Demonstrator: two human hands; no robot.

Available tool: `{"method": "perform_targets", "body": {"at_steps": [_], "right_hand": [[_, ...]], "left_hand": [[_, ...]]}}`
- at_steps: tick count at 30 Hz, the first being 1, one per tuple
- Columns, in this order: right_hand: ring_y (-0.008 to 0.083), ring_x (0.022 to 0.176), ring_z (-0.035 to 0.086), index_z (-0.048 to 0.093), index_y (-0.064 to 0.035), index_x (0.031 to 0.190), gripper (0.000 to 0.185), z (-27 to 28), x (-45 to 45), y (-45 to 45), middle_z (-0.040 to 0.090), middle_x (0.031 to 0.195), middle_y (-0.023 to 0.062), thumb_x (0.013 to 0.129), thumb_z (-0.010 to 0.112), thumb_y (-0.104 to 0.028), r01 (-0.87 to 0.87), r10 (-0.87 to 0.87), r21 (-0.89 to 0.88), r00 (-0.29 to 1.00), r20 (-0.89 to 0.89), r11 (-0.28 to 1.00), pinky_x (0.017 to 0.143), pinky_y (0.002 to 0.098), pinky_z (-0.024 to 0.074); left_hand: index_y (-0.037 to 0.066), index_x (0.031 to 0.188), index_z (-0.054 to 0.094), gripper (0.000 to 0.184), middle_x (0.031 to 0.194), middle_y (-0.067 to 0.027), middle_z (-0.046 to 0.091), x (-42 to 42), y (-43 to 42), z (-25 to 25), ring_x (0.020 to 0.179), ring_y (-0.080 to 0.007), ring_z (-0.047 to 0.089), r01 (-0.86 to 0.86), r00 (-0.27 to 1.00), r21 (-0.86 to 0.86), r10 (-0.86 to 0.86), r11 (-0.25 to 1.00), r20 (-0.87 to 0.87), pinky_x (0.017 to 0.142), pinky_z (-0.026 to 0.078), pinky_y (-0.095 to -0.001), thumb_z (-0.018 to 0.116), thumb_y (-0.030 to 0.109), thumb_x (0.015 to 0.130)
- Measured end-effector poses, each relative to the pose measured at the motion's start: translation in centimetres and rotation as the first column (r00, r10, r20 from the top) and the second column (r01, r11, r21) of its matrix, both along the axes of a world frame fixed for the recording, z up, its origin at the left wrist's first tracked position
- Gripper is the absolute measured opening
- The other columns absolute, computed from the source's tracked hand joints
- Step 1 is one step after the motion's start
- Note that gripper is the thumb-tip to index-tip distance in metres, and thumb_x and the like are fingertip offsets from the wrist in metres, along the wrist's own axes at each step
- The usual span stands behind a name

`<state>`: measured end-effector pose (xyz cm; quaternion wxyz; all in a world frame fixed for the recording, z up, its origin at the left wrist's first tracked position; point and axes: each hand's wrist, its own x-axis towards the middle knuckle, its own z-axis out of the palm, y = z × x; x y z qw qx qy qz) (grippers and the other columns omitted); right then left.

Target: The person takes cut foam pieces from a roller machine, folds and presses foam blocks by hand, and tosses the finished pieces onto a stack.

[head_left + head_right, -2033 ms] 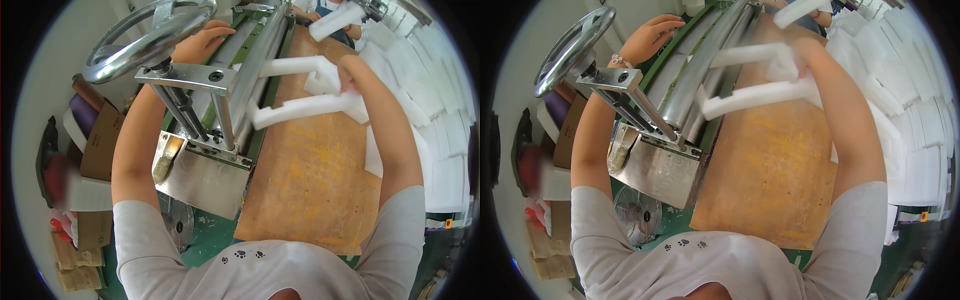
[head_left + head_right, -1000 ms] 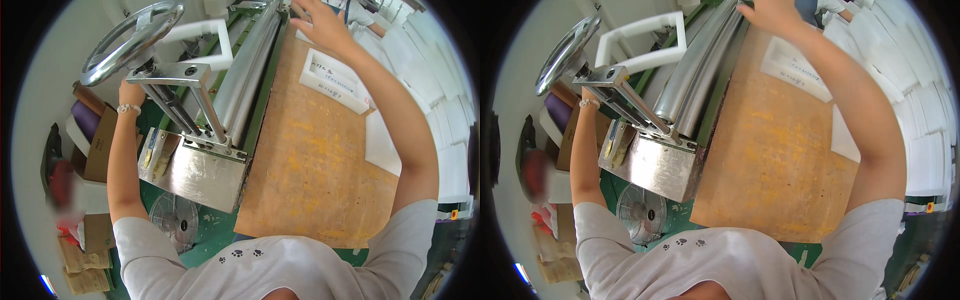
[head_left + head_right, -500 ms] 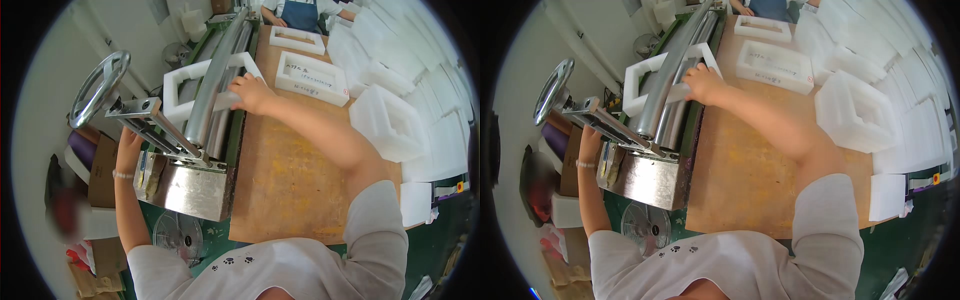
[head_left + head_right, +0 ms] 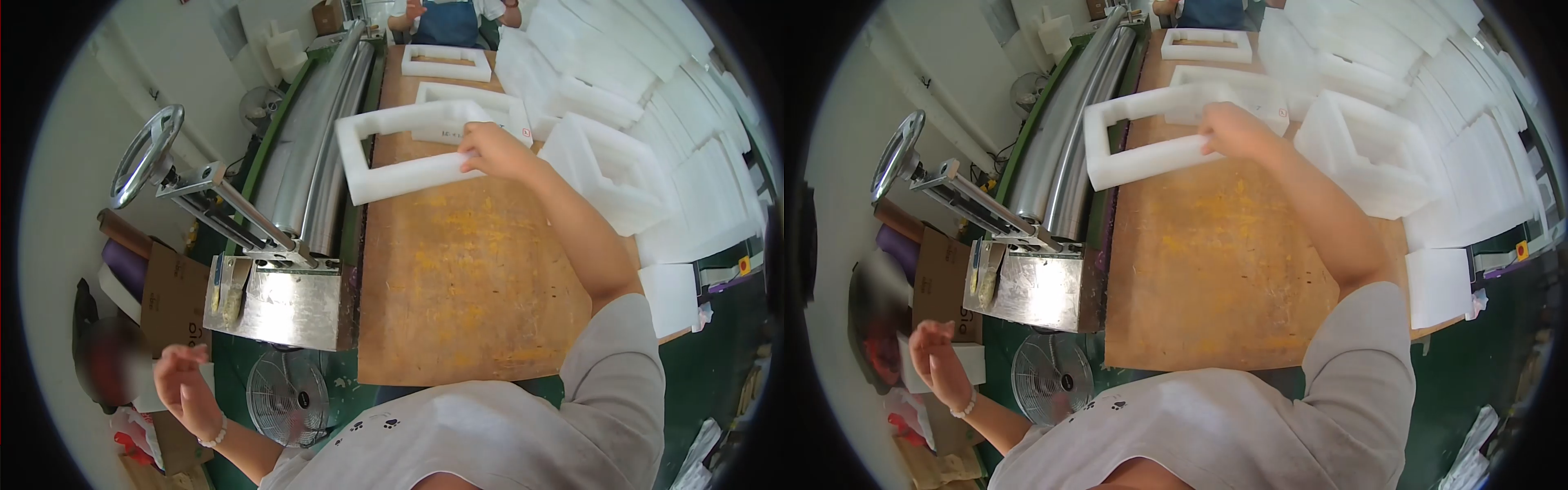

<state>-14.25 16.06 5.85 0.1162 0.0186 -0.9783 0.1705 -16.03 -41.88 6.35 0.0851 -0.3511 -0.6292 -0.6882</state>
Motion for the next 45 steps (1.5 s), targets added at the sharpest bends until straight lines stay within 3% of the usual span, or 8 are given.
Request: {"method": "perform_targets", "body": {"at_steps": [4, 9, 17, 20, 24, 28, 37, 45], "right_hand": [[0.0186, 0.078, 0.061, 0.069, 0.0021, 0.098, 0.020, 0.2, 8.4, -1.6, 0.066, 0.094, 0.0069, 0.079, 0.075, -0.003, 0.088, -0.106, -0.269, 0.993, -0.053, 0.959, 0.074, 0.0320, 0.0502], [0.0173, 0.097, 0.068, 0.058, -0.0001, 0.120, 0.037, -7.5, 18.6, -11.3, 0.069, 0.109, 0.0105, 0.085, 0.071, 0.004, 0.120, -0.093, -0.978, 0.990, 0.105, 0.169, 0.085, 0.0288, 0.0561], [0.0248, 0.093, 0.068, 0.054, 0.0016, 0.119, 0.031, -14.5, 25.4, -17.4, 0.063, 0.114, 0.0150, 0.095, 0.068, -0.012, 0.212, 0.154, -0.732, 0.977, 0.147, -0.648, 0.086, 0.0322, 0.0559], [0.0230, 0.104, 0.066, 0.054, 0.0004, 0.129, 0.039, -8.0, 32.2, -10.0, 0.066, 0.116, 0.0142, 0.093, 0.066, -0.009, 0.256, 0.548, -0.966, 0.814, 0.191, -0.045, 0.086, 0.0321, 0.0555], [0.0222, 0.112, 0.060, 0.056, -0.0006, 0.131, 0.044, -7.2, 42.3, 1.4, 0.064, 0.123, 0.0122, 0.090, 0.067, -0.011, 0.352, -0.770, -0.845, 0.630, -0.104, 0.402, 0.097, 0.0332, 0.0462], [0.0438, 0.129, 0.046, 0.044, -0.0156, 0.147, 0.085, -12.5, 51.0, 8.1, 0.043, 0.149, 0.0184, 0.075, 0.078, -0.045, 0.931, -0.996, 0.355, -0.085, -0.015, -0.085, 0.105, 0.0517, 0.0398], [0.0322, 0.104, 0.066, 0.068, -0.0043, 0.118, 0.043, -13.1, 53.8, 8.1, 0.070, 0.113, 0.0148, 0.075, 0.072, -0.005, 0.994, -0.976, 0.041, 0.109, -0.189, 0.103, 0.093, 0.0356, 0.0505], [0.0253, 0.091, 0.066, 0.065, -0.0017, 0.114, 0.037, -6.4, 50.6, 1.4, 0.071, 0.106, 0.0109, 0.077, 0.068, 0.002, 0.968, -0.582, 0.201, 0.250, -0.774, 0.148, 0.091, 0.0407, 0.0521]], "left_hand": [[0.011, 0.118, 0.060, 0.035, 0.112, -0.0128, 0.065, 3.3, 1.2, 0.5, 0.084, -0.0208, 0.067, 0.409, 0.912, 0.091, -0.411, 0.908, -0.006, 0.091, 0.048, -0.0442, 0.074, 0.026, 0.089], [0.018, 0.109, 0.066, 0.034, 0.095, -0.0017, 0.070, 3.5, 2.4, -0.4, 0.069, -0.0166, 0.066, 0.725, 0.666, 0.217, -0.746, 0.654, 0.022, 0.088, 0.047, -0.0421, 0.083, 0.025, 0.081], [0.024, 0.108, 0.071, 0.038, 0.091, 0.0048, 0.073, 4.8, 18.6, -0.8, 0.067, -0.0114, 0.067, 0.940, 0.170, 0.284, -0.982, 0.188, 0.086, 0.087, 0.046, -0.0386, 0.089, 0.027, 0.075], [0.020, 0.104, 0.070, 0.035, 0.089, -0.0016, 0.074, 6.5, 21.7, -1.1, 0.069, -0.0178, 0.069, 0.949, 0.069, 0.304, -0.996, 0.085, 0.062, 0.091, 0.046, -0.0435, 0.088, 0.024, 0.074], [0.009, 0.094, 0.069, 0.025, 0.086, -0.0128, 0.074, 9.6, 23.2, -3.3, 0.074, -0.0273, 0.069, 0.894, 0.251, 0.336, -0.953, 0.296, 0.170, 0.087, 0.051, -0.0501, 0.078, 0.016, 0.072], [-0.002, 0.119, 0.066, 0.035, 0.129, -0.0199, 0.063, 11.4, 26.2, -4.8, 0.117, -0.0316, 0.060, 0.977, 0.212, -0.143, -0.802, 0.158, 0.559, 0.102, 0.045, -0.0371, 0.064, 0.008, 0.085], [0.002, 0.131, 0.057, 0.037, 0.155, -0.0128, 0.038, 16.4, 29.4, -12.2, 0.123, -0.0230, 0.054, 0.768, 0.584, -0.576, -0.677, 0.281, 0.448, 0.100, 0.046, -0.0307, 0.061, 0.009, 0.095], [0.002, 0.134, 0.054, 0.041, 0.154, -0.0119, 0.039, 17.7, 31.2, -10.9, 0.123, -0.0207, 0.054, 0.969, 0.183, -0.242, -0.808, 0.051, 0.560, 0.100, 0.046, -0.0286, 0.062, 0.012, 0.095]]}}
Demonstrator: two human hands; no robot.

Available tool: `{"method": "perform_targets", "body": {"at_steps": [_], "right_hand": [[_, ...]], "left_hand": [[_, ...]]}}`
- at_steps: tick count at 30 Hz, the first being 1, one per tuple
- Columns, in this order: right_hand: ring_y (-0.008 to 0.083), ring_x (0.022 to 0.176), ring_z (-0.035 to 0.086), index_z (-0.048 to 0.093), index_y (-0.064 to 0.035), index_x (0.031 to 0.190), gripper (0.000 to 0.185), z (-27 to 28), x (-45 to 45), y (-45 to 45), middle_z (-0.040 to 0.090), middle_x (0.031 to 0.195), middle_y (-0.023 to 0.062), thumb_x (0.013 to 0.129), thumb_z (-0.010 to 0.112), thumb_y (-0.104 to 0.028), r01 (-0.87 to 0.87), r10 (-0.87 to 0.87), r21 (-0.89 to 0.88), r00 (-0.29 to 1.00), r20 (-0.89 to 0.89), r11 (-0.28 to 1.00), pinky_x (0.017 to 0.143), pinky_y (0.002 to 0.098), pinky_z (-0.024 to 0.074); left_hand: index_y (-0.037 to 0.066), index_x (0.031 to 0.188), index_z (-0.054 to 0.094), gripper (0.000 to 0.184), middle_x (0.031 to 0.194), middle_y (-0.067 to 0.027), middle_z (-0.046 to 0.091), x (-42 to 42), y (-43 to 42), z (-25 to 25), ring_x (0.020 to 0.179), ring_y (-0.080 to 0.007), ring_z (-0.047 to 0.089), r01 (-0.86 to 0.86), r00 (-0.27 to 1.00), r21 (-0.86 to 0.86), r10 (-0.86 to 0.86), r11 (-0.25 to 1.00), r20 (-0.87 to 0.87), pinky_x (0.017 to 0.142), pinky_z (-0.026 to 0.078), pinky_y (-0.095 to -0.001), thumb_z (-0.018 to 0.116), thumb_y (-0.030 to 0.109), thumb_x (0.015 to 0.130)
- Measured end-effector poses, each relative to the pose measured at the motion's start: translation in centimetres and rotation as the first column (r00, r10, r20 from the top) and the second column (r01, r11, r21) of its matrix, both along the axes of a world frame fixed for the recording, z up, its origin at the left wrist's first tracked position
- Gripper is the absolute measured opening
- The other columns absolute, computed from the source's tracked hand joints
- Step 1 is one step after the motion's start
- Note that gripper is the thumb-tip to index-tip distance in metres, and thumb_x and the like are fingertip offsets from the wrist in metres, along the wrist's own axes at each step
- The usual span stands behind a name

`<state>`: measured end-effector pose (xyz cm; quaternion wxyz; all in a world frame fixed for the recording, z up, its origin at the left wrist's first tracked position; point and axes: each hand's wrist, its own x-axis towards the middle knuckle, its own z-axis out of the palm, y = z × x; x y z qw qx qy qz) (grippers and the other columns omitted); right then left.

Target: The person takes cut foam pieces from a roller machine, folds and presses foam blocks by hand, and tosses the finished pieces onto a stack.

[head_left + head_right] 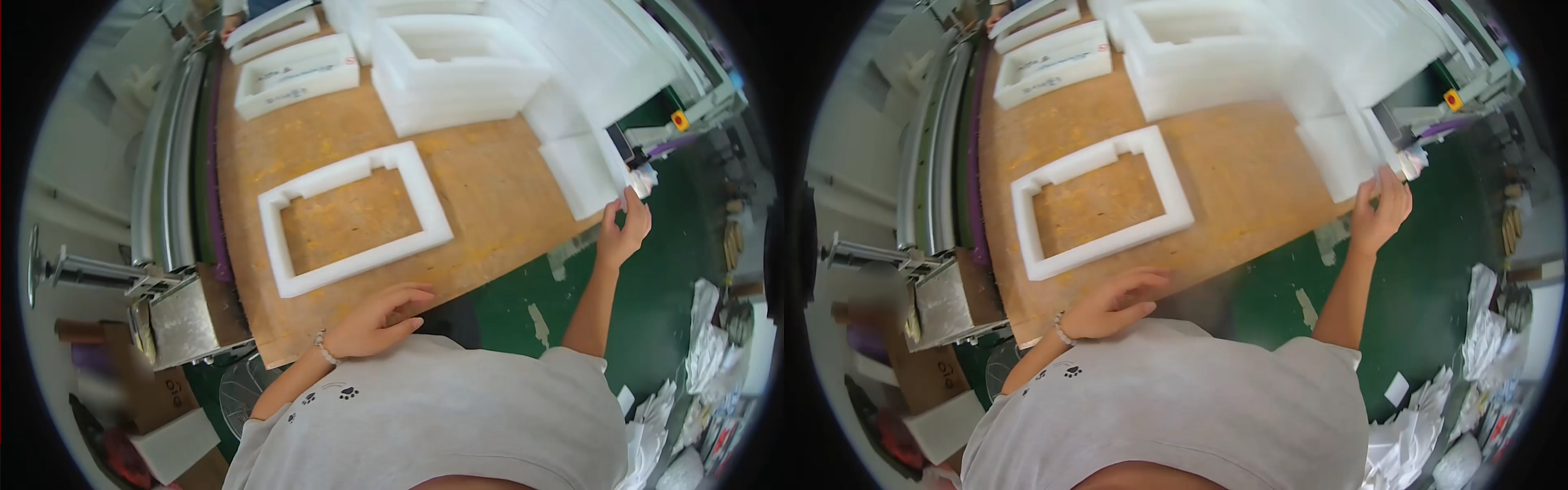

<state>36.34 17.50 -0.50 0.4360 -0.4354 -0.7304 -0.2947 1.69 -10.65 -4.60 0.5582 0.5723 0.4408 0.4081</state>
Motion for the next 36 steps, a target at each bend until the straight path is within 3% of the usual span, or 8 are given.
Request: {"method": "perform_targets", "body": {"at_steps": [4, 5, 7, 9, 13, 16, 21, 36], "right_hand": [[0.0241, 0.083, 0.062, 0.060, -0.0048, 0.110, 0.033, 6.3, -8.2, -8.2, 0.068, 0.100, 0.0139, 0.079, 0.067, 0.004, -0.330, 0.401, 0.333, 0.900, -0.169, 0.883, 0.084, 0.0454, 0.0534], [0.0243, 0.084, 0.063, 0.059, -0.0033, 0.110, 0.026, 7.1, -9.3, -9.4, 0.068, 0.101, 0.0150, 0.085, 0.063, 0.001, -0.463, 0.567, 0.502, 0.821, -0.069, 0.730, 0.082, 0.0427, 0.0546], [0.0244, 0.085, 0.064, 0.055, -0.0041, 0.104, 0.012, 9.9, -11.2, -11.5, 0.065, 0.101, 0.0143, 0.093, 0.057, -0.006, -0.311, 0.719, 0.742, 0.620, -0.315, 0.593, 0.082, 0.0391, 0.0552], [0.0244, 0.084, 0.062, 0.052, -0.0064, 0.098, 0.006, 11.2, -10.4, -12.2, 0.063, 0.100, 0.0124, 0.095, 0.055, -0.010, -0.071, 0.682, 0.715, 0.377, -0.627, 0.696, 0.083, 0.0380, 0.0547], [0.0183, 0.091, 0.063, 0.056, -0.0025, 0.118, 0.022, 10.5, -9.7, -10.2, 0.064, 0.111, 0.0133, 0.100, 0.055, -0.014, -0.719, 0.428, 0.425, -0.194, -0.883, 0.550, 0.088, 0.0303, 0.0524], [0.0160, 0.094, 0.063, 0.055, 0.0010, 0.129, 0.033, 7.4, -14.2, -10.2, 0.066, 0.114, 0.0129, 0.098, 0.057, -0.009, -0.806, 0.212, 0.155, -0.038, -0.977, 0.571, 0.092, 0.0269, 0.0501], [0.0172, 0.100, 0.063, 0.054, 0.0071, 0.133, 0.040, 1.6, -16.3, -10.3, 0.066, 0.116, 0.0139, 0.096, 0.061, -0.006, -0.900, 0.068, -0.392, 0.410, -0.909, 0.190, 0.091, 0.0243, 0.0494], [0.0174, 0.099, 0.063, 0.066, 0.0062, 0.121, 0.033, -2.5, -18.3, -8.9, 0.070, 0.111, 0.0135, 0.091, 0.069, -0.007, -0.740, -0.033, -0.672, 0.672, -0.740, -0.009, 0.093, 0.0245, 0.0480]], "left_hand": [[0.004, 0.144, 0.045, 0.054, 0.155, -0.0106, 0.036, 1.1, 2.8, 2.9, 0.132, -0.0226, 0.047, 0.113, 0.967, 0.111, -0.135, 0.987, 0.214, 0.107, 0.042, -0.0347, 0.063, 0.014, 0.095], [0.006, 0.149, 0.037, 0.060, 0.157, -0.0101, 0.032, 1.8, 3.5, 4.3, 0.138, -0.0245, 0.040, 0.046, 0.964, 0.127, -0.078, 0.991, 0.254, 0.111, 0.035, -0.0387, 0.063, 0.011, 0.094], [0.008, 0.155, 0.022, 0.074, 0.161, -0.0100, 0.023, 2.6, 4.7, 6.0, 0.145, -0.0276, 0.029, -0.095, 0.954, 0.109, 0.059, 0.989, 0.292, 0.116, 0.027, -0.0442, 0.063, 0.009, 0.094], [0.008, 0.157, 0.015, 0.080, 0.163, -0.0104, 0.018, 2.6, 5.4, 6.1, 0.147, -0.0290, 0.025, -0.190, 0.941, 0.068, 0.162, 0.979, 0.298, 0.117, 0.025, -0.0457, 0.063, 0.009, 0.094], [0.004, 0.157, 0.002, 0.085, 0.159, -0.0228, 0.018, 0.7, 5.8, 4.1, 0.145, -0.0330, 0.027, -0.544, 0.839, 0.434, 0.456, 0.718, 0.297, 0.115, 0.031, -0.0485, 0.061, 0.009, 0.096], [-0.001, 0.154, 0.022, 0.069, 0.151, -0.0211, 0.037, -2.8, 3.4, 4.9, 0.133, -0.0265, 0.045, -0.833, 0.553, 0.309, 0.723, 0.459, 0.415, 0.106, 0.043, -0.0337, 0.057, -0.002, 0.095], [-0.008, 0.138, 0.049, 0.053, 0.132, -0.0203, 0.059, -8.5, -3.1, 3.7, 0.105, -0.0180, 0.062, -0.954, 0.282, 0.165, 0.935, 0.250, 0.215, 0.090, 0.052, -0.0251, 0.069, 0.001, 0.089], [-0.009, 0.118, 0.066, 0.036, 0.109, -0.0185, 0.071, -9.9, -6.9, -0.6, 0.093, -0.0162, 0.067, -0.947, 0.310, -0.127, 0.943, 0.296, -0.120, 0.087, 0.055, -0.0237, 0.074, 0.000, 0.084]]}}
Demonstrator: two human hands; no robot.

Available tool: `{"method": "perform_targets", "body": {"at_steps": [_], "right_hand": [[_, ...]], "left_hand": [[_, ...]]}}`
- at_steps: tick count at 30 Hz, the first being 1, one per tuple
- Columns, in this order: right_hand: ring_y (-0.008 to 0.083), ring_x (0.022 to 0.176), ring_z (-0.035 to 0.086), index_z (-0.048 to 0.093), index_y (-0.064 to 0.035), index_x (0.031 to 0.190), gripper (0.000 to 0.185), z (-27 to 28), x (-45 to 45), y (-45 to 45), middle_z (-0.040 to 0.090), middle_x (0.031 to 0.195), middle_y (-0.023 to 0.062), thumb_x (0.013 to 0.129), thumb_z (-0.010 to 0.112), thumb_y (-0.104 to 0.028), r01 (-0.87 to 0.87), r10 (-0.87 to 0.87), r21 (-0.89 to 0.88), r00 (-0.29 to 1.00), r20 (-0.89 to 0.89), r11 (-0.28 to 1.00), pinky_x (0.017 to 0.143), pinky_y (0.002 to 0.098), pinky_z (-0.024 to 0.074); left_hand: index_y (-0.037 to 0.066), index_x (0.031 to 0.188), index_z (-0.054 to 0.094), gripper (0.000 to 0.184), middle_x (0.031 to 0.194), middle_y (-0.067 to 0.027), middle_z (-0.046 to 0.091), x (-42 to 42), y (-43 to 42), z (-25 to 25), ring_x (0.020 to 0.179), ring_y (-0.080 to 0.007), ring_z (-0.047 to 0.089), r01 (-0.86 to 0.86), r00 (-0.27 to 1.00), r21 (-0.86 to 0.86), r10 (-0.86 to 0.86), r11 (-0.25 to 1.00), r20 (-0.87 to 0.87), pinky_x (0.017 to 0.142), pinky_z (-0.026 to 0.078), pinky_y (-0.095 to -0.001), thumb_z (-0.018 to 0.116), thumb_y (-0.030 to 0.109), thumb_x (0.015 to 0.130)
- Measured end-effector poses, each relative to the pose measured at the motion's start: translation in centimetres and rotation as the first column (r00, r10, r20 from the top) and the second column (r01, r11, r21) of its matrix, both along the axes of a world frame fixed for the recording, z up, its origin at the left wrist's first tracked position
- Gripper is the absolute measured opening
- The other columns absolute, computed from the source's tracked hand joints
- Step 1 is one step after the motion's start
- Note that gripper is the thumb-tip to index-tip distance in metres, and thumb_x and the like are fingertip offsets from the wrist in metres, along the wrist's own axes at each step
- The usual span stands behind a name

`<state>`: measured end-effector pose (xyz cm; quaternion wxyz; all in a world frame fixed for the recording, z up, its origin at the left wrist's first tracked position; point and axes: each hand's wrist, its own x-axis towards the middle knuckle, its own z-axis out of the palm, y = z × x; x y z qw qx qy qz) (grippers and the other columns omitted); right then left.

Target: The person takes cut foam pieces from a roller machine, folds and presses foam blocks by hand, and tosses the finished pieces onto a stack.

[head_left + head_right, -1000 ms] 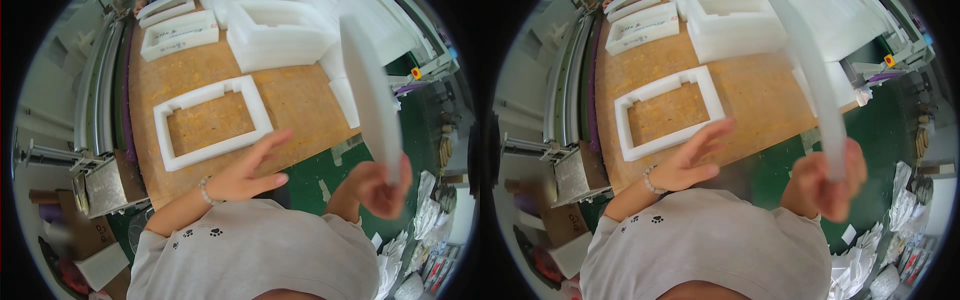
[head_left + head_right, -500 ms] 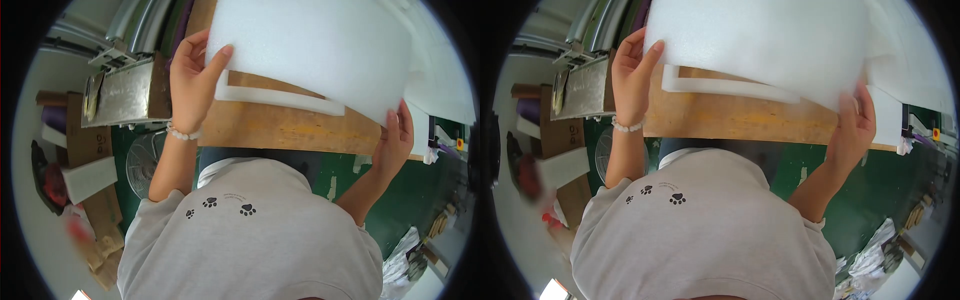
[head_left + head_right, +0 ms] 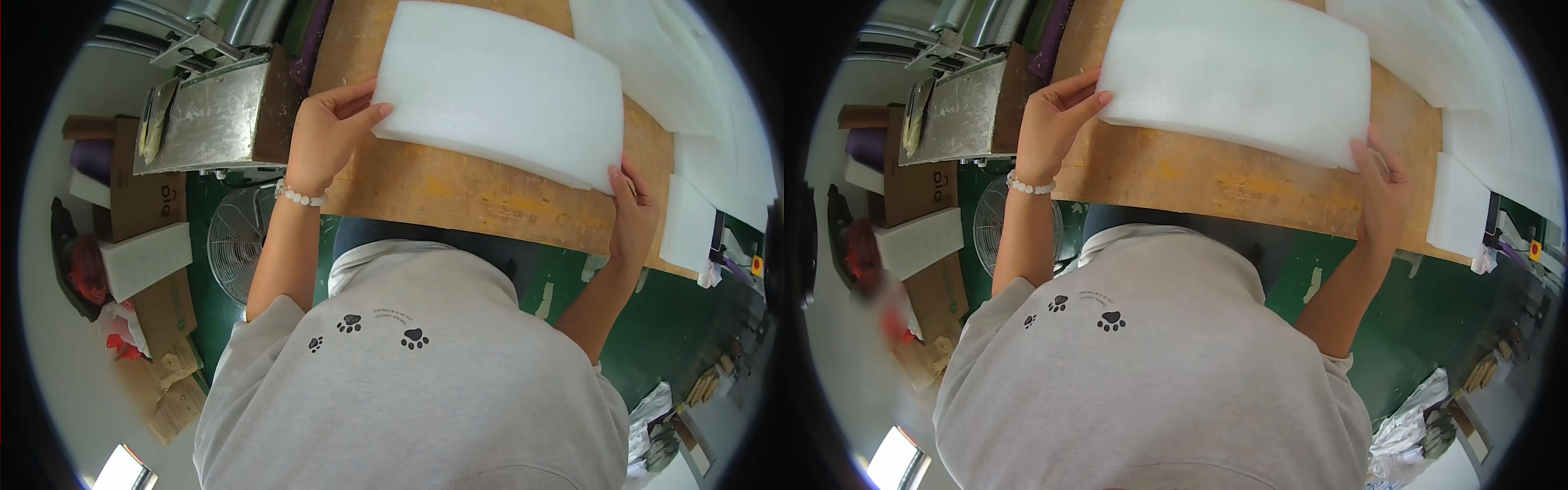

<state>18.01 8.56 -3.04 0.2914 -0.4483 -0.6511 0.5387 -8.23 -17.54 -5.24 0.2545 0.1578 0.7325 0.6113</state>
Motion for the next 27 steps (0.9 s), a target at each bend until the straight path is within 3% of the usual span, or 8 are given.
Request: {"method": "perform_targets", "body": {"at_steps": [8, 10, 13, 15, 17, 27], "right_hand": [[0.0166, 0.102, 0.062, 0.065, 0.0060, 0.122, 0.035, -0.4, 0.0, 0.0, 0.069, 0.111, 0.0131, 0.091, 0.070, -0.008, 0.022, -0.023, 0.010, 0.997, 0.071, 1.000, 0.092, 0.0247, 0.0485], [0.0187, 0.103, 0.062, 0.066, 0.0031, 0.122, 0.038, -2.0, 0.8, 0.9, 0.070, 0.111, 0.0114, 0.087, 0.073, -0.012, 0.006, -0.016, -0.148, 0.997, -0.070, 0.989, 0.094, 0.0284, 0.0471], [0.0184, 0.102, 0.062, 0.067, 0.0012, 0.122, 0.038, -4.1, 2.3, 2.5, 0.070, 0.111, 0.0094, 0.088, 0.072, -0.014, -0.008, -0.008, -0.163, 0.995, -0.098, 0.987, 0.092, 0.0278, 0.0475], [0.0173, 0.104, 0.061, 0.063, 0.0031, 0.126, 0.039, -3.3, 1.4, 1.2, 0.065, 0.120, 0.0140, 0.091, 0.071, -0.010, -0.067, 0.043, -0.183, 0.990, -0.136, 0.981, 0.087, 0.0254, 0.0514], [0.0172, 0.101, 0.063, 0.065, 0.0013, 0.125, 0.037, -3.5, 1.1, 1.1, 0.067, 0.117, 0.0137, 0.091, 0.072, -0.011, -0.116, 0.084, -0.182, 0.981, -0.174, 0.976, 0.083, 0.0260, 0.0534], [0.0163, 0.092, 0.066, 0.067, 0.0000, 0.122, 0.034, -4.0, 0.4, 0.6, 0.071, 0.107, 0.0119, 0.090, 0.072, -0.011, -0.042, 0.023, -0.201, 0.995, -0.096, 0.979, 0.077, 0.0245, 0.0544]], "left_hand": [[-0.011, 0.118, 0.065, 0.039, 0.106, -0.0178, 0.072, 0.4, 0.3, -0.7, 0.091, -0.0167, 0.068, -0.033, 0.998, -0.018, 0.032, 0.999, -0.058, 0.083, 0.055, -0.0235, 0.076, 0.001, 0.082], [-0.012, 0.117, 0.065, 0.039, 0.105, -0.0181, 0.072, 0.4, 0.3, -0.7, 0.091, -0.0169, 0.069, -0.037, 0.993, -0.040, 0.032, 0.999, -0.111, 0.081, 0.056, -0.0235, 0.076, 0.002, 0.081], [-0.012, 0.116, 0.065, 0.038, 0.105, -0.0175, 0.073, 0.4, 0.5, -0.6, 0.091, -0.0164, 0.069, 0.017, 0.989, -0.044, -0.024, 0.999, -0.143, 0.080, 0.055, -0.0228, 0.076, 0.002, 0.082], [-0.011, 0.117, 0.066, 0.037, 0.106, -0.0165, 0.073, 0.5, 0.5, -0.5, 0.093, -0.0161, 0.069, -0.017, 0.983, -0.075, 0.003, 0.997, -0.181, 0.081, 0.055, -0.0220, 0.075, 0.001, 0.083], [-0.011, 0.117, 0.066, 0.037, 0.106, -0.0166, 0.073, 0.5, 0.4, -0.6, 0.093, -0.0161, 0.069, 0.008, 0.985, -0.071, -0.020, 0.997, -0.172, 0.082, 0.055, -0.0221, 0.075, 0.001, 0.084], [-0.008, 0.119, 0.066, 0.037, 0.106, -0.0173, 0.073, 0.5, 0.5, -0.6, 0.093, -0.0164, 0.069, -0.054, 0.977, -0.114, 0.028, 0.992, -0.213, 0.085, 0.055, -0.0228, 0.076, 0.002, 0.084]]}}
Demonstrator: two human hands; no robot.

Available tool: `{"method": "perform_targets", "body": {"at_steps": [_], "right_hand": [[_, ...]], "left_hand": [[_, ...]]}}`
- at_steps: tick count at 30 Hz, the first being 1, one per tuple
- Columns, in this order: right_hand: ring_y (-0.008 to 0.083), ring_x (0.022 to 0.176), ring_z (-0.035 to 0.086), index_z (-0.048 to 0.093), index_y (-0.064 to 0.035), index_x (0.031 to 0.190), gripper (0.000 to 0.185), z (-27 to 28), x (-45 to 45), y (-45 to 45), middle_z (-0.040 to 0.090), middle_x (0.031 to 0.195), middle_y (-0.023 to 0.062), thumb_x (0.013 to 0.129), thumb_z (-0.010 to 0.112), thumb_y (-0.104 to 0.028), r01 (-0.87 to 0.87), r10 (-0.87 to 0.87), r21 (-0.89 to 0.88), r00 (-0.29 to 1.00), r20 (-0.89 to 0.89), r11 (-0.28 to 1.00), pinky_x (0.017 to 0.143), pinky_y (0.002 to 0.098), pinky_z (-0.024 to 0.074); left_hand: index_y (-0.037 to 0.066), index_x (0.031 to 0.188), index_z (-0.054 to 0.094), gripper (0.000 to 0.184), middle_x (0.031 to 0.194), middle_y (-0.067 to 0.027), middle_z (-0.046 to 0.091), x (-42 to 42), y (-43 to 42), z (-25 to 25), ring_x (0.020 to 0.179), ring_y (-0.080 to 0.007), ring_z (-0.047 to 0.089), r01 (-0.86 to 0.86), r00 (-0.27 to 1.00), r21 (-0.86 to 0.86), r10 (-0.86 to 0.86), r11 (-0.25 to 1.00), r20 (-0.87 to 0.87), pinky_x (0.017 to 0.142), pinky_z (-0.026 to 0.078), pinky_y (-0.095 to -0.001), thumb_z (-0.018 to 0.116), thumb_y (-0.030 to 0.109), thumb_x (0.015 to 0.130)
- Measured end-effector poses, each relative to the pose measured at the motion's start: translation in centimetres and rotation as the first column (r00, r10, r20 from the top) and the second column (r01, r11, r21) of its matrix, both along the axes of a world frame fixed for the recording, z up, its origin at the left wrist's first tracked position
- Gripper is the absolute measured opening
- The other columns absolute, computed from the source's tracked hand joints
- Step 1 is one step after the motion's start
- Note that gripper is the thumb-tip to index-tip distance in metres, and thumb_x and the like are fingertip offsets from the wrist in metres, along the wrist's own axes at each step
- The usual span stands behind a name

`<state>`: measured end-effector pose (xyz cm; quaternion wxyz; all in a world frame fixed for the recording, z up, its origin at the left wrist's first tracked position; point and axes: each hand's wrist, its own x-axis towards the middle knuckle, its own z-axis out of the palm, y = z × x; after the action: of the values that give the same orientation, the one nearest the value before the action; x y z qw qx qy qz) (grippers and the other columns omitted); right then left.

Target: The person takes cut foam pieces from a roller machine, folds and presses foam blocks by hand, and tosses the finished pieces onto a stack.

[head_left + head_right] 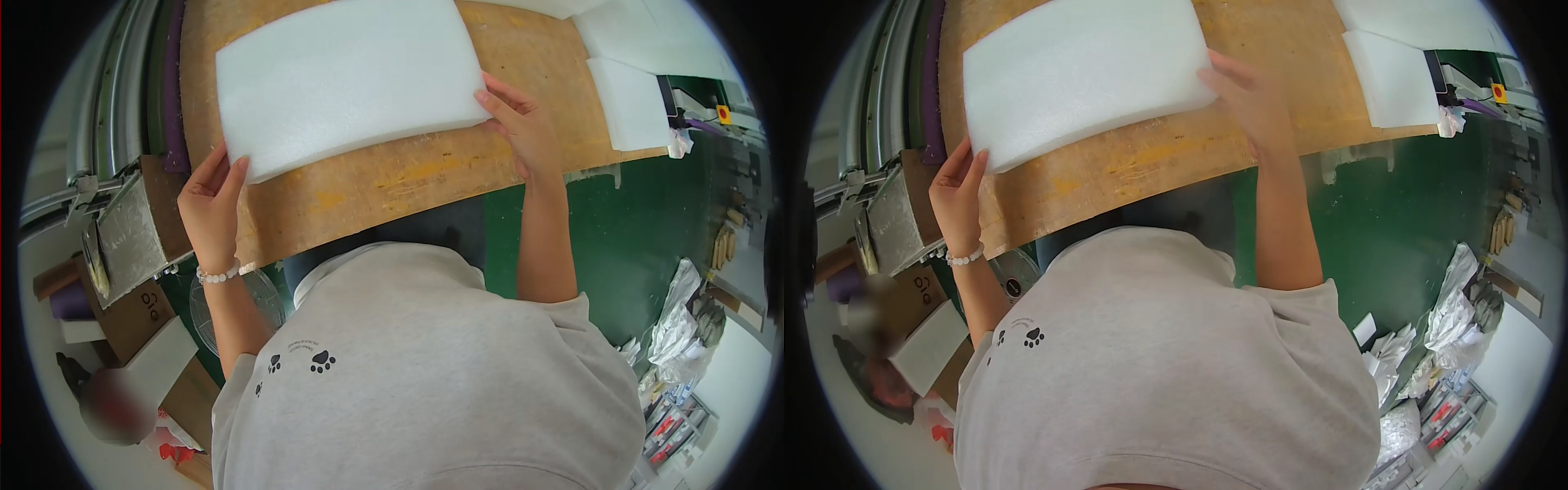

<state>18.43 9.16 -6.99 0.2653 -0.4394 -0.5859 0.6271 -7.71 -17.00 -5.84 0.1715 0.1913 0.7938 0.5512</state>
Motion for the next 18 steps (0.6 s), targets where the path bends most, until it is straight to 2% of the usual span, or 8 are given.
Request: {"method": "perform_targets", "body": {"at_steps": [3, 6, 8, 10, 11, 13, 14, 18], "right_hand": [[0.0163, 0.094, 0.065, 0.066, 0.0001, 0.124, 0.036, -0.5, 0.0, -0.4, 0.070, 0.110, 0.0124, 0.090, 0.072, -0.010, 0.003, -0.003, 0.056, 1.000, 0.003, 0.998, 0.078, 0.0244, 0.0540], [0.0167, 0.102, 0.063, 0.056, 0.0001, 0.136, 0.048, -0.6, 0.9, 0.1, 0.067, 0.120, 0.0136, 0.090, 0.070, -0.005, -0.074, 0.074, 0.028, 0.997, 0.014, 0.997, 0.084, 0.0253, 0.0518], [0.0176, 0.109, 0.059, 0.044, -0.0006, 0.145, 0.063, -1.3, 2.7, 0.5, 0.062, 0.127, 0.0136, 0.086, 0.068, 0.002, -0.179, 0.171, -0.052, 0.977, -0.128, 0.983, 0.091, 0.0259, 0.0484], [0.0193, 0.114, 0.056, 0.038, -0.0016, 0.148, 0.074, -0.1, 3.7, -0.1, 0.057, 0.134, 0.0140, 0.081, 0.068, 0.007, -0.310, 0.303, -0.022, 0.940, -0.155, 0.951, 0.094, 0.0263, 0.0463], [0.0204, 0.116, 0.055, 0.036, -0.0016, 0.148, 0.079, -1.3, 5.0, 0.8, 0.054, 0.138, 0.0143, 0.078, 0.070, 0.007, -0.388, 0.395, 0.095, 0.916, -0.073, 0.917, 0.092, 0.0281, 0.0471], [0.0243, 0.116, 0.056, 0.038, -0.0019, 0.148, 0.087, 1.5, 5.1, 0.8, 0.054, 0.138, 0.0131, 0.070, 0.076, 0.004, -0.398, 0.399, 0.038, 0.917, -0.012, 0.916, 0.095, 0.0340, 0.0475], [0.0262, 0.116, 0.057, 0.039, -0.0020, 0.147, 0.090, 3.2, 4.7, 0.6, 0.054, 0.139, 0.0130, 0.067, 0.079, 0.002, -0.408, 0.408, 0.051, 0.913, 0.001, 0.912, 0.097, 0.0362, 0.0474], [0.0285, 0.113, 0.058, 0.045, -0.0027, 0.142, 0.091, 8.7, 2.1, -1.3, 0.055, 0.137, 0.0151, 0.059, 0.083, -0.003, -0.370, 0.432, 0.354, 0.895, -0.114, 0.859, 0.095, 0.0370, 0.0472]], "left_hand": [[-0.008, 0.119, 0.066, 0.038, 0.106, -0.0171, 0.073, -0.1, -0.1, -0.3, 0.093, -0.0171, 0.070, -0.005, 1.000, 0.021, 0.005, 1.000, 0.024, 0.084, 0.055, -0.0230, 0.076, 0.002, 0.084], [-0.007, 0.129, 0.059, 0.047, 0.119, -0.0186, 0.068, -0.4, -1.0, -1.1, 0.102, -0.0194, 0.067, 0.029, 0.996, 0.049, -0.033, 0.998, 0.078, 0.089, 0.054, -0.0246, 0.074, 0.000, 0.085], [-0.006, 0.141, 0.047, 0.062, 0.132, -0.0196, 0.061, -0.9, -2.0, -1.5, 0.114, -0.0225, 0.061, 0.182, 0.953, 0.242, -0.231, 0.953, 0.194, 0.097, 0.050, -0.0290, 0.071, -0.006, 0.083], [-0.005, 0.147, 0.038, 0.078, 0.141, -0.0198, 0.053, -0.7, -3.4, -0.3, 0.122, -0.0247, 0.055, 0.322, 0.853, 0.270, -0.402, 0.907, 0.333, 0.102, 0.046, -0.0335, 0.072, -0.013, 0.076], [-0.005, 0.147, 0.038, 0.078, 0.141, -0.0198, 0.053, -0.6, -3.9, 0.3, 0.122, -0.0247, 0.055, 0.289, 0.875, 0.256, -0.363, 0.923, 0.320, 0.102, 0.046, -0.0335, 0.072, -0.013, 0.076], [-0.002, 0.146, 0.041, 0.090, 0.138, -0.0195, 0.055, -0.3, -4.3, 1.6, 0.121, -0.0271, 0.055, 0.302, 0.850, 0.274, -0.389, 0.913, 0.356, 0.102, 0.044, -0.0367, 0.079, -0.011, 0.065], [-0.002, 0.146, 0.041, 0.090, 0.138, -0.0195, 0.055, 0.0, -4.3, 2.4, 0.121, -0.0271, 0.055, 0.284, 0.860, 0.257, -0.364, 0.924, 0.357, 0.102, 0.044, -0.0367, 0.079, -0.011, 0.065], [0.004, 0.137, 0.051, 0.089, 0.137, -0.0196, 0.055, 0.4, -2.5, 6.0, 0.118, -0.0297, 0.056, 0.447, 0.880, 0.564, -0.455, 0.695, -0.137, 0.101, 0.044, -0.0379, 0.085, -0.004, 0.056]]}}
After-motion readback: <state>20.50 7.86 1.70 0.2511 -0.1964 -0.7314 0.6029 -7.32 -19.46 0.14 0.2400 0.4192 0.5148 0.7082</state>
